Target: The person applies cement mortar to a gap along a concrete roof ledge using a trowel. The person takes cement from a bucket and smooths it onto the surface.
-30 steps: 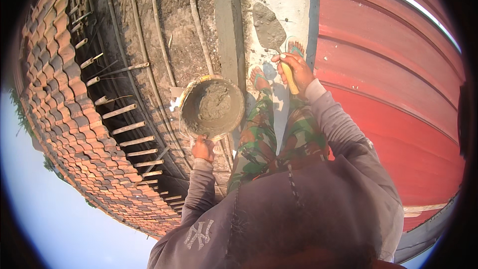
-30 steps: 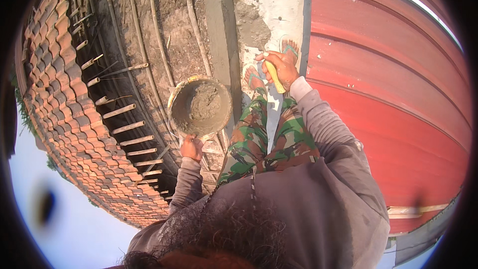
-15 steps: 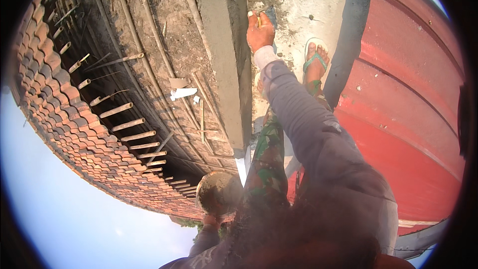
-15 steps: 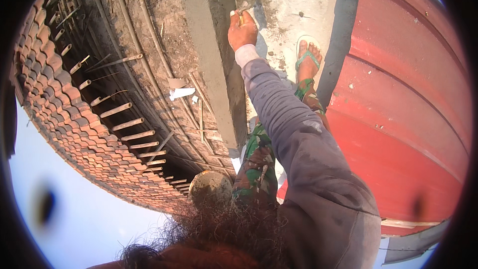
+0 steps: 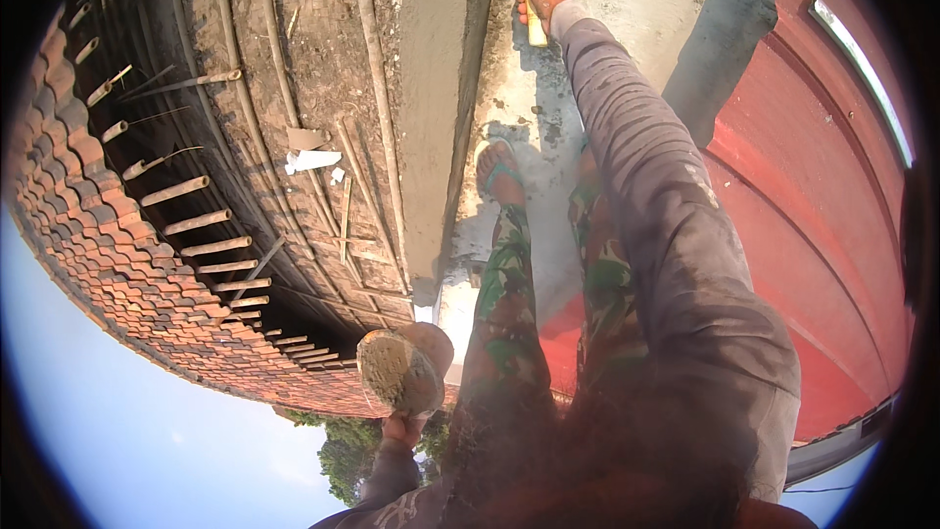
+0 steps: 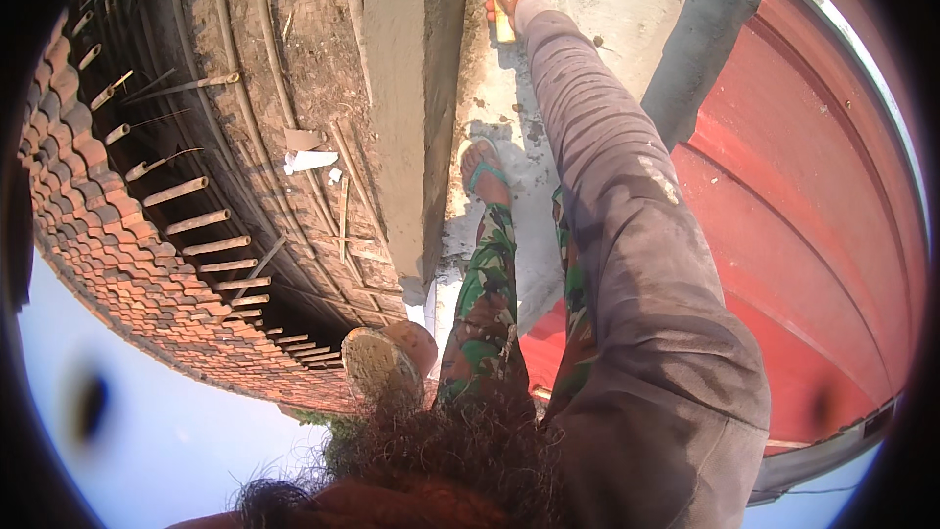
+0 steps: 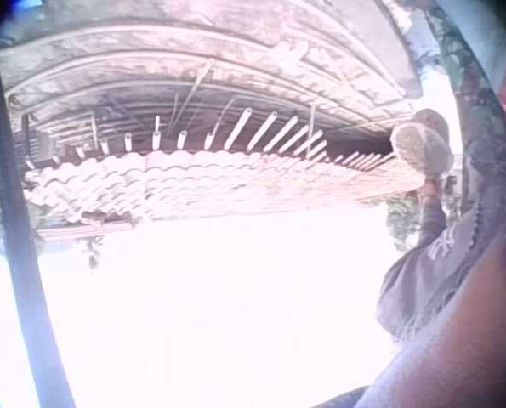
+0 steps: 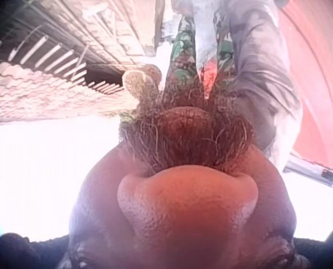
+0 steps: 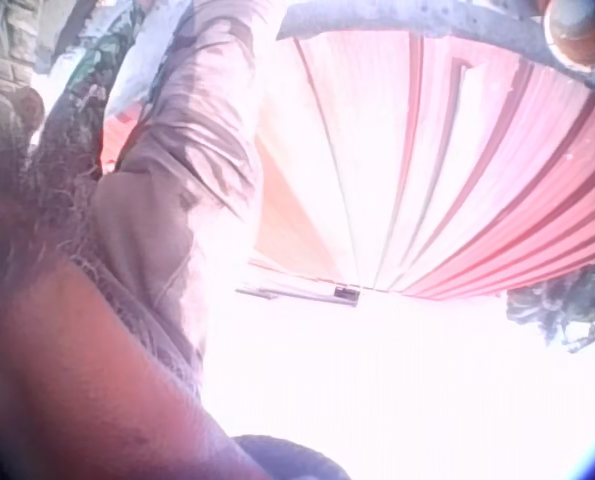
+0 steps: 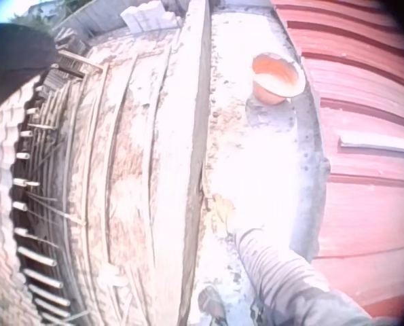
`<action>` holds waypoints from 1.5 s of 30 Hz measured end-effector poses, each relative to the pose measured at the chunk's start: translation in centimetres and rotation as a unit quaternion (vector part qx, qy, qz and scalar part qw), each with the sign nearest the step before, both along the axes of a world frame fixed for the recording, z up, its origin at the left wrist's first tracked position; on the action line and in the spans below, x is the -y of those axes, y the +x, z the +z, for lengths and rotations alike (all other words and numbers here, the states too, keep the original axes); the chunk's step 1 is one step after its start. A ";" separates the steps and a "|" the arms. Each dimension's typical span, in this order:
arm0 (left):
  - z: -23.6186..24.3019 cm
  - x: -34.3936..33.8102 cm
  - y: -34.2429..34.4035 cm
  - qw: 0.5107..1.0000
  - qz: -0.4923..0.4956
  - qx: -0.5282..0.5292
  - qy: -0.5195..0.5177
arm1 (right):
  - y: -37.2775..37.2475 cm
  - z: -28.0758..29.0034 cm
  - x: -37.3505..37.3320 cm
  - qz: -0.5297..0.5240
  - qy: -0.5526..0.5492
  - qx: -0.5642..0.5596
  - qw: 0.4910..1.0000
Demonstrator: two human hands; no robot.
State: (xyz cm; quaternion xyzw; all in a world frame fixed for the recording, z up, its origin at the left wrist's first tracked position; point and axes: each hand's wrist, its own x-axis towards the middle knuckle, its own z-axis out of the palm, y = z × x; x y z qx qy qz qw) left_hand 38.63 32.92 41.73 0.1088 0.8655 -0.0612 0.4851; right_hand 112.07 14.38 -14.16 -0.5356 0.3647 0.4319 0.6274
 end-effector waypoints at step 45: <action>-4.9 0.3 3.2 0.998 0.014 0.056 0.002 | -5.5 4.7 -1.2 0.082 0.049 -0.157 0.983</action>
